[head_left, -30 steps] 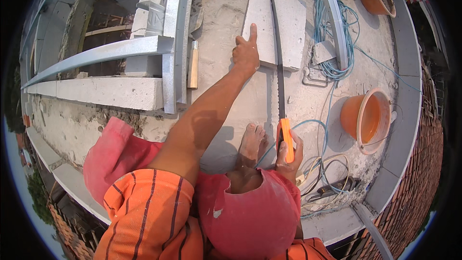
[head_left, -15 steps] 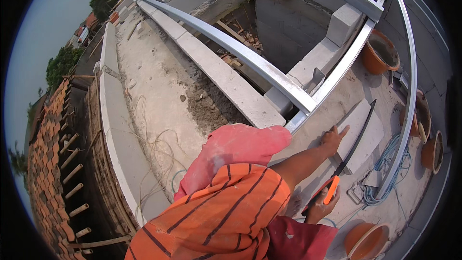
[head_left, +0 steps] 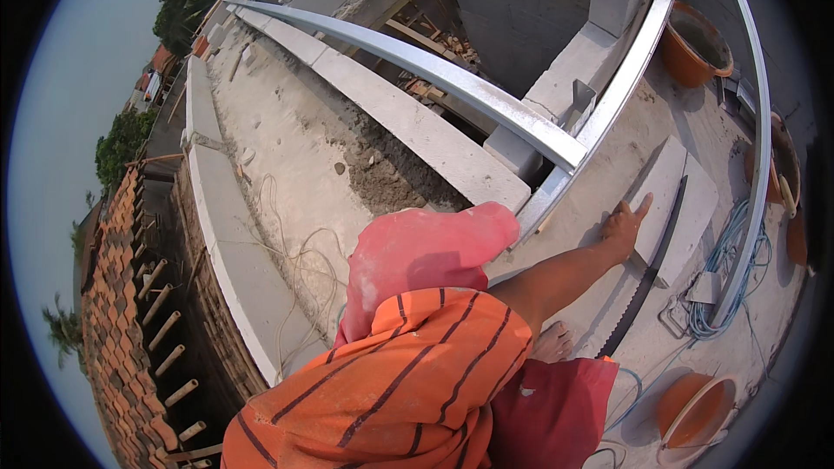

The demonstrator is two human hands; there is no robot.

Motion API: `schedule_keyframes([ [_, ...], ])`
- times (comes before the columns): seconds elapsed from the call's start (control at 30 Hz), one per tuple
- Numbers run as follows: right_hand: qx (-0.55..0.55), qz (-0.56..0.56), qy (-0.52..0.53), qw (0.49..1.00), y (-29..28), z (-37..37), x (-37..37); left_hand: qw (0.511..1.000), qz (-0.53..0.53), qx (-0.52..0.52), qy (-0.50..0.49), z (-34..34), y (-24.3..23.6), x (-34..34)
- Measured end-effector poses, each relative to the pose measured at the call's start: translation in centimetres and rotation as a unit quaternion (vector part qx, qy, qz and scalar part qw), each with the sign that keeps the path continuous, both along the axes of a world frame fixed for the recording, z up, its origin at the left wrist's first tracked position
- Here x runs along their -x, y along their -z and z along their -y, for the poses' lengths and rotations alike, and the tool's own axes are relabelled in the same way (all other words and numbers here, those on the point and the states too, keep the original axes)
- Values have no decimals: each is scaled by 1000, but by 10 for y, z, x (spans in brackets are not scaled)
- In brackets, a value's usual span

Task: The person cuts a brick with a saw, applies mortar to the brick using a trowel, and fits the brick and smaller pieces into a metal frame on a roof.

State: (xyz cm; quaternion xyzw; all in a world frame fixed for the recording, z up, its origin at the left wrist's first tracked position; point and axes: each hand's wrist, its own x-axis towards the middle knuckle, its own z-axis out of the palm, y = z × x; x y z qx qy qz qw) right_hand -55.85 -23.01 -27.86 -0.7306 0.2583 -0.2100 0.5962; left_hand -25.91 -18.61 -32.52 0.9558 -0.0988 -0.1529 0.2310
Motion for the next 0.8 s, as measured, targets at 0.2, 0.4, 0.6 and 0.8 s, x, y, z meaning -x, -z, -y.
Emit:
schedule_keyframes([
  [0.2, 137, -81, -19, 987, -31, 15, -130, 999, -23, -27, -8, -5, -8, -4],
  [0.4, 62, -73, -5, 995, -15, 19, -79, 998, -56, -19, 8, -1, -7, -9],
  [0.6, 91, -100, -4, 991, -53, -14, 0, 997, -67, -33, 23, -25, -26, -14],
  [0.8, 197, -62, 15, 978, -26, 50, -180, 992, -69, -69, 76, 2, -29, -9],
])
